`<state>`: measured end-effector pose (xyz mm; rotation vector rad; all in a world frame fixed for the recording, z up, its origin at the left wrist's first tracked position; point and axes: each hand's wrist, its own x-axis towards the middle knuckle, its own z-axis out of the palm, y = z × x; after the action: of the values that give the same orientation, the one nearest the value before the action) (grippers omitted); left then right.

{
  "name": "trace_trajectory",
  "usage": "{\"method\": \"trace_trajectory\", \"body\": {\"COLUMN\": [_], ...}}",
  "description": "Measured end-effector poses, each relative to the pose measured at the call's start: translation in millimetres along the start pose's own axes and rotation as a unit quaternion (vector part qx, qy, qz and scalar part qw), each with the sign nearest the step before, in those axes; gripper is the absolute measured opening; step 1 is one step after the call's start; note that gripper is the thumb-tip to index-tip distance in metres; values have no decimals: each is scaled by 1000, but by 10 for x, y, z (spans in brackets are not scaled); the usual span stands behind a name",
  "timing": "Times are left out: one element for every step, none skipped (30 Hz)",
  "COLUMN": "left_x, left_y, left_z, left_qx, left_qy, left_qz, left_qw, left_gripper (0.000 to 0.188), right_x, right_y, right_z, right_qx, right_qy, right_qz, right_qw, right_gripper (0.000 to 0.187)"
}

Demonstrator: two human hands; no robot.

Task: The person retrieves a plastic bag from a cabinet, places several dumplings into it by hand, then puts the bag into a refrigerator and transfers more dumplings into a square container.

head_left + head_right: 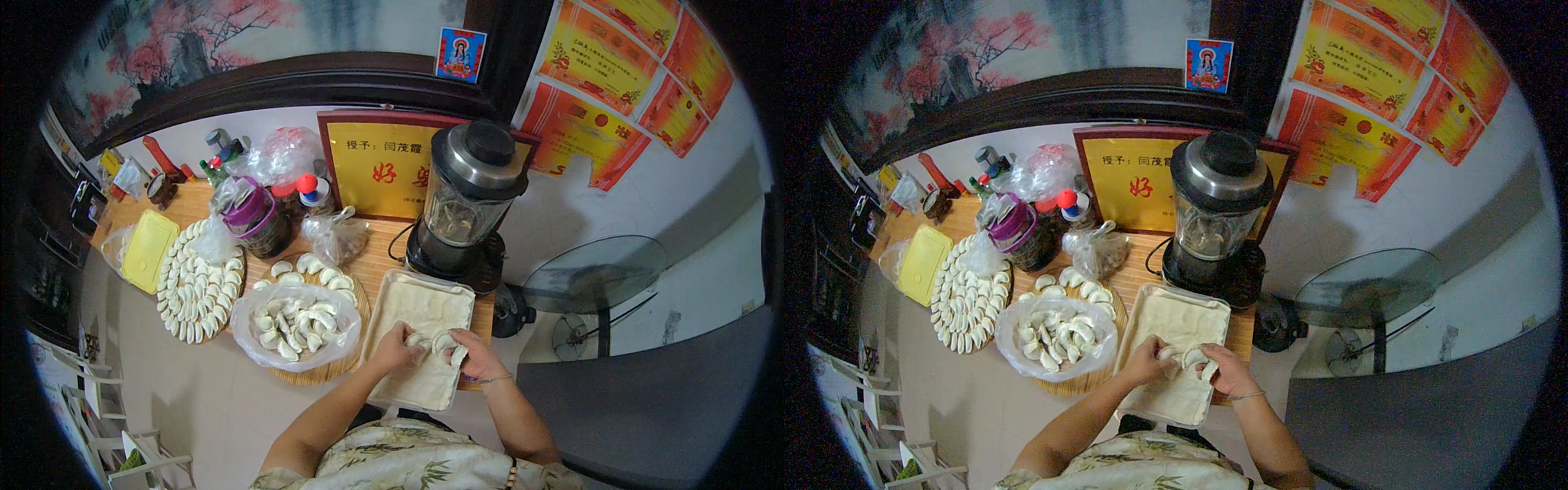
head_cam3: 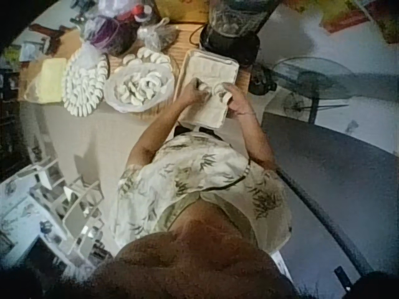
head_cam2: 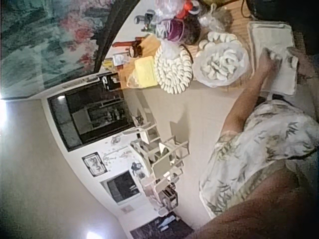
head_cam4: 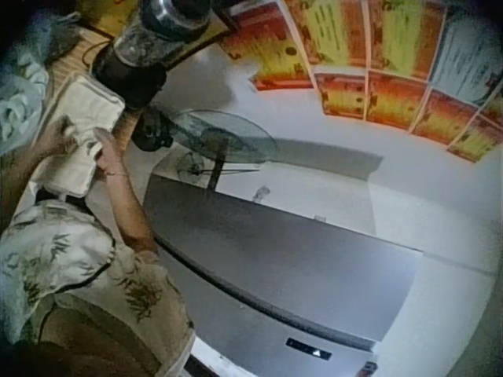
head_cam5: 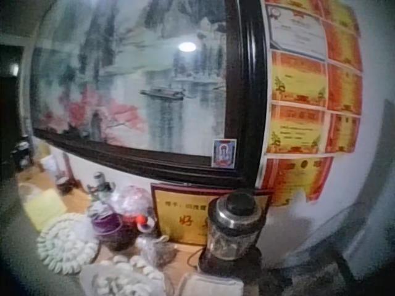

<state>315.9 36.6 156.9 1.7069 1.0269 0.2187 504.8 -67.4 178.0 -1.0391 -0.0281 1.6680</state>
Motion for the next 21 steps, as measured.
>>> {"method": "trace_trajectory", "body": {"left_x": [-6,-23,-62,-66,-64,-56,-65,-92,-117,-113,-104,-108,-114,-122,-126,-120,-111,-104,-110,-124,-139], "left_y": [-8,-6,27,34,40,96,163,245,300,269,201,159,127,106,86,67,50,56,75,108,138], "left_z": [-25,-56,-127,-177,-225,-257,-287,-320,-344,-313,-253,-215,-194,-181,-167,-161,-160,-170,-179,-187,-206], "left_qx": [-107,-213,-315,-316,-317,-318,-295,-272,-250,-234,-217,-201,-203,-204,-206,-225,-243,-261,-260,-259,-259], "left_qy": [-13,-25,-32,-49,-67,-88,-105,-123,-138,-127,-117,-107,-97,-87,-79,-82,-86,-89,-85,-81,-76], "left_qz": [-18,-36,-56,-48,-40,-31,-37,-44,-50,-47,-45,-43,-42,-41,-40,-55,-70,-84,-88,-92,-95], "left_qw": [994,976,947,946,945,943,949,953,957,963,968,973,974,974,975,969,964,958,958,958,958], "left_gripper": [47,45,43,43,42,42,41,40,38,37,35,34,33,32,31,30,29,28,29,30,30], "right_x": [20,31,15,-36,-49,-24,15,56,105,157,185,194,201,207,212,221,231,246,259,263,257], "right_y": [11,18,10,-29,-46,-43,-34,-19,8,43,68,89,110,126,142,160,179,195,216,230,227], "right_z": [-27,-40,30,140,216,224,220,208,193,167,158,170,183,190,181,169,158,146,130,124,135], "right_qx": [-25,-50,-78,-106,-134,-153,-173,-192,-208,-224,-240,-261,-283,-304,-303,-303,-302,-302,-301,-300,-284], "right_qy": [-19,-39,-42,-44,-47,-62,-76,-91,-81,-71,-61,-58,-54,-51,-54,-56,-59,-55,-51,-47,-48], "right_qz": [-1,-2,8,18,27,28,29,30,30,30,30,26,22,18,16,14,12,8,5,2,10], "right_qw": [1000,998,996,993,990,986,982,977,974,971,968,963,957,951,951,951,951,952,952,953,957], "right_gripper": [20,21,22,24,26,27,28,29,29,28,28,29,29,30,30,31,32,30,29,28,27]}}
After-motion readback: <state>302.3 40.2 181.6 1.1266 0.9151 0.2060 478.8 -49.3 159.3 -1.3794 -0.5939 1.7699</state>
